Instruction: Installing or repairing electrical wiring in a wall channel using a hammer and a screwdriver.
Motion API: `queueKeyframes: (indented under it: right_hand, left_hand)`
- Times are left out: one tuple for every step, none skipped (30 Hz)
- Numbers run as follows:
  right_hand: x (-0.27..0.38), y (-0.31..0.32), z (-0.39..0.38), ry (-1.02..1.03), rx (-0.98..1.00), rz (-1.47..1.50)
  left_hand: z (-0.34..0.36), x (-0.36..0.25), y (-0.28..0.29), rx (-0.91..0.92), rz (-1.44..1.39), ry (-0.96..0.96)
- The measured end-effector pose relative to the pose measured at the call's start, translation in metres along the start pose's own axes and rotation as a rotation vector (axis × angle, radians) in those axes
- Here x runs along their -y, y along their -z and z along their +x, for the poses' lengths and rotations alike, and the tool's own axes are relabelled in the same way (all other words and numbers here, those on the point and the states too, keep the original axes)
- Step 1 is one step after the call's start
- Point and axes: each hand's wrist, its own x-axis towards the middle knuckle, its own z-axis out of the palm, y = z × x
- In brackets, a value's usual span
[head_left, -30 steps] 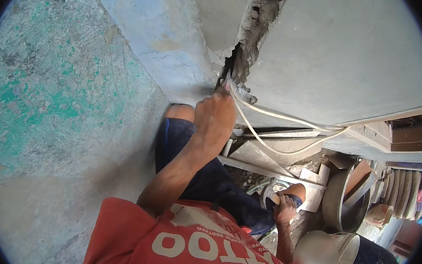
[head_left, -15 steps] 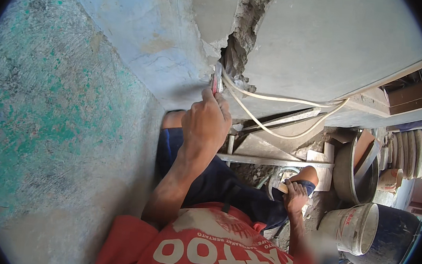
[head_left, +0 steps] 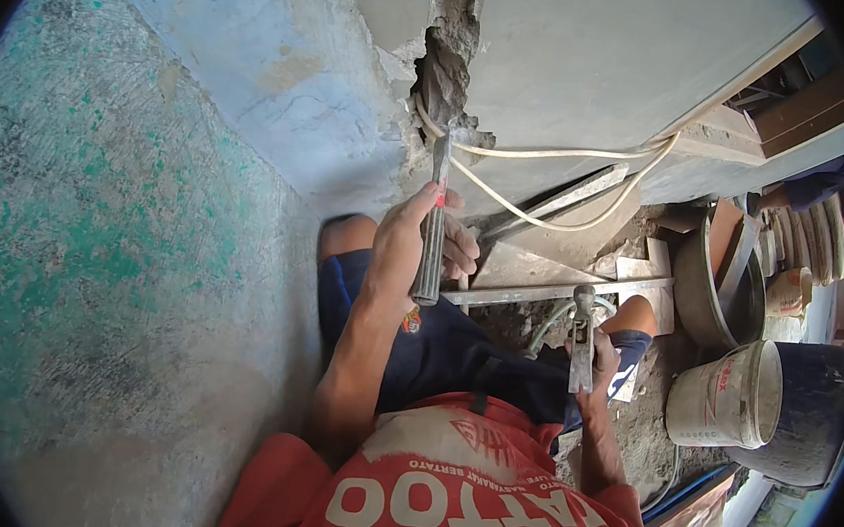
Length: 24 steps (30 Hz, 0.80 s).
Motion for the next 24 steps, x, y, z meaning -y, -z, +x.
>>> queueKeyframes:
  right_hand:
    - [0.014, -0.006, -0.004, 0.042, 0.000, -0.136]
    - [0.028, -0.012, -0.007, 0.088, 0.001, -0.269]
    - [0.039, -0.023, -0.004, 0.112, -0.007, -0.090]
    - [0.050, -0.031, 0.000, 0.134, -0.010, 0.086]
    - [0.064, -0.033, 0.007, 0.252, 0.021, -0.106]
    - [0.068, -0.043, 0.011, 0.303, 0.034, 0.101]
    - [0.083, -0.048, 0.012, 0.264, -0.021, 0.183]
    - [0.099, -0.052, 0.016, 0.226, -0.076, 0.264]
    - [0.106, -0.061, 0.021, 0.373, -0.115, 0.347]
    - [0.112, -0.066, 0.027, 0.519, -0.151, 0.429]
    - [0.113, -0.066, 0.032, 0.641, -0.023, 0.480]
    - [0.122, -0.062, 0.040, 0.699, 0.044, 0.386]
    - [0.128, -0.061, 0.042, 0.720, 0.025, 0.342]
    - [0.134, -0.064, 0.044, 0.740, 0.007, 0.298]
    - [0.139, -0.067, 0.047, 0.756, -0.019, 0.256]
    - [0.140, -0.071, 0.049, 0.734, 0.008, 0.279]
    - [0.142, -0.072, 0.046, 0.758, 0.009, 0.221]
    - [0.145, -0.072, 0.046, 0.790, 0.013, 0.168]
    - [0.147, -0.073, 0.045, 0.792, 0.012, 0.170]
    - [0.150, -0.074, 0.042, 0.874, 0.007, 0.111]
    - [0.152, -0.074, 0.038, 0.945, -0.001, 0.046]
    - [0.153, -0.075, 0.038, 0.937, -0.003, 0.044]
    - [0.154, -0.076, 0.040, 0.888, 0.007, -0.094]
    - [0.153, -0.077, 0.045, 0.841, 0.016, -0.229]
  left_hand:
    - [0.004, -0.009, 0.001, 0.037, 0.004, -0.044]
    - [0.005, -0.018, 0.003, 0.073, 0.008, -0.093]
    - [0.010, -0.024, 0.008, 0.099, 0.005, -0.057]
    - [0.014, -0.027, 0.012, 0.099, 0.005, -0.063]
    - [0.018, -0.029, 0.015, 0.170, -0.018, -0.034]
    - [0.022, -0.031, 0.016, 0.244, -0.038, -0.005]
    - [0.024, -0.030, 0.014, 0.327, -0.097, -0.008]
    - [0.027, -0.027, 0.014, 0.334, -0.094, 0.005]
    - [0.030, -0.025, 0.015, 0.386, -0.200, 0.045]
    - [0.031, -0.024, 0.017, 0.434, -0.309, 0.085]
    - [0.035, -0.021, 0.019, 0.485, -0.343, 0.067]
    - [0.035, -0.022, 0.025, 0.477, -0.342, 0.064]
    - [0.038, -0.023, 0.027, 0.564, -0.410, 0.072]
    - [0.041, -0.023, 0.027, 0.650, -0.479, 0.080]
    - [0.045, -0.022, 0.027, 0.757, -0.546, 0.090]
    - [0.045, -0.020, 0.027, 0.757, -0.544, 0.099]
    - [0.045, -0.017, 0.026, 0.752, -0.568, 0.110]
    - [0.045, -0.019, 0.026, 0.748, -0.591, 0.112]
    - [0.044, -0.020, 0.024, 0.748, -0.589, 0.109]
    - [0.043, -0.023, 0.022, 0.738, -0.611, 0.105]
    - [0.042, -0.024, 0.020, 0.727, -0.634, 0.113]
    - [0.041, -0.027, 0.018, 0.726, -0.632, 0.121]
    - [0.042, -0.030, 0.017, 0.711, -0.590, 0.133]
    - [0.043, -0.033, 0.017, 0.697, -0.545, 0.139]
